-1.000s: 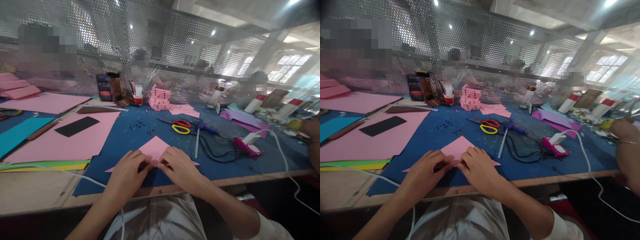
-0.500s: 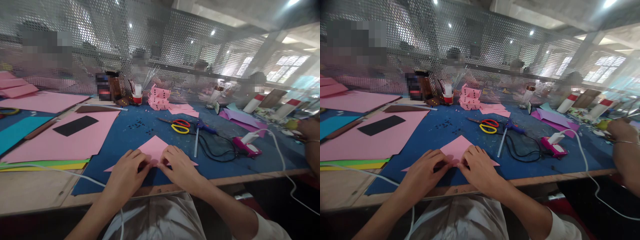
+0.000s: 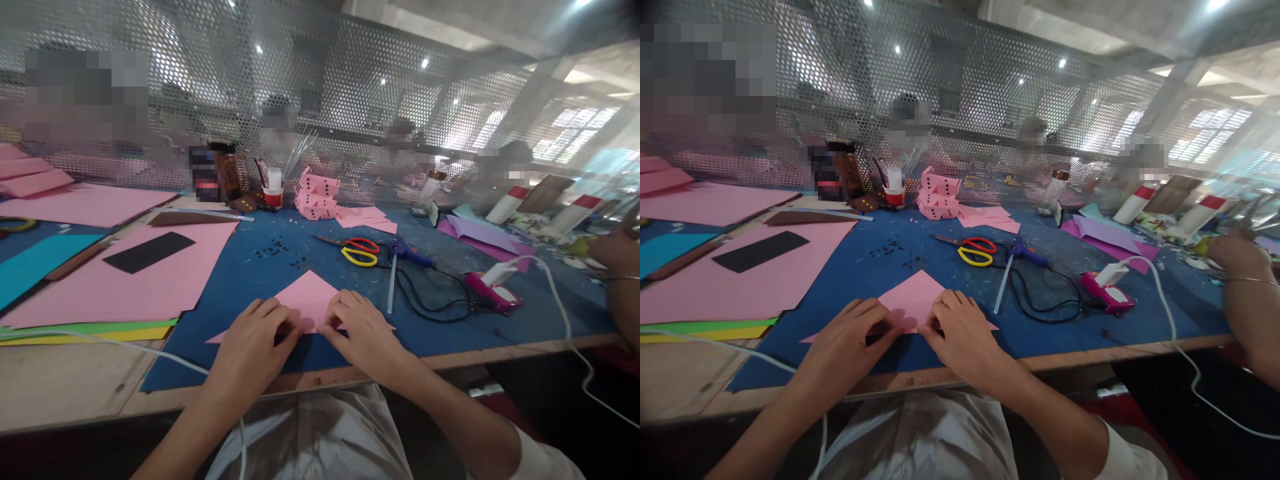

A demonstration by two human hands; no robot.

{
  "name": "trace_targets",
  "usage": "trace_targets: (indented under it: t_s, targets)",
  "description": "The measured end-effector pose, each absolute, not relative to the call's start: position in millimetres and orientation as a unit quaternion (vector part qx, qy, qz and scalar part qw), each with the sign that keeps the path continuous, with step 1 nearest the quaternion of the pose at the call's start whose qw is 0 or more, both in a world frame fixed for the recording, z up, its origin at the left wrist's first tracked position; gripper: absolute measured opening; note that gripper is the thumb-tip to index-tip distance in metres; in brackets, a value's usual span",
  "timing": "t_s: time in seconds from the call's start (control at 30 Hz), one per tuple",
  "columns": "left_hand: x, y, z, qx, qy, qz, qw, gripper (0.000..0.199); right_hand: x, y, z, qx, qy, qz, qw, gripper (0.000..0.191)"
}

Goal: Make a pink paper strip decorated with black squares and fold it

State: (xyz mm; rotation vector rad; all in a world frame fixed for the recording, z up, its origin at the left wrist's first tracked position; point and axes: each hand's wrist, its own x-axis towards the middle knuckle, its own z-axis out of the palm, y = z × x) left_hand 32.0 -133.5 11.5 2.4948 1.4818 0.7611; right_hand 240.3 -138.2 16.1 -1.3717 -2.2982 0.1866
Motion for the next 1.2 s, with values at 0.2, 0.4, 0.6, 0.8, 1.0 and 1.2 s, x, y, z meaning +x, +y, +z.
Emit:
trace_targets:
  t_s: [0.2,0.4,0.6,0.8,1.0,1.2]
  targets:
    - [31,-132,10,0.829,0.498,0.244,0.073,0.021,248,-138,16,-0.505,-0.831,0.067,0.224,0.014]
    - [32,-132,11,0.827,0.501,0.245,0.077,0.025,256,-138,15,-0.511,-0.827,0.075,0.222,0.014]
    - [32,-133,10,0.829,0.499,0.243,0.072,0.026,264,-139,13,-0.523,-0.818,0.081,0.225,0.013]
    - [32,-132,11,0.826,0.505,0.240,0.073,0.023,268,-140,14,-0.526,-0.812,0.095,0.234,0.013]
    - [32,-133,11,0.825,0.507,0.238,0.082,0.024,271,-141,15,-0.519,-0.813,0.118,0.238,0.010]
    - [32,-132,11,0.825,0.507,0.236,0.081,0.025,273,-140,15,-0.513,-0.811,0.127,0.249,0.008]
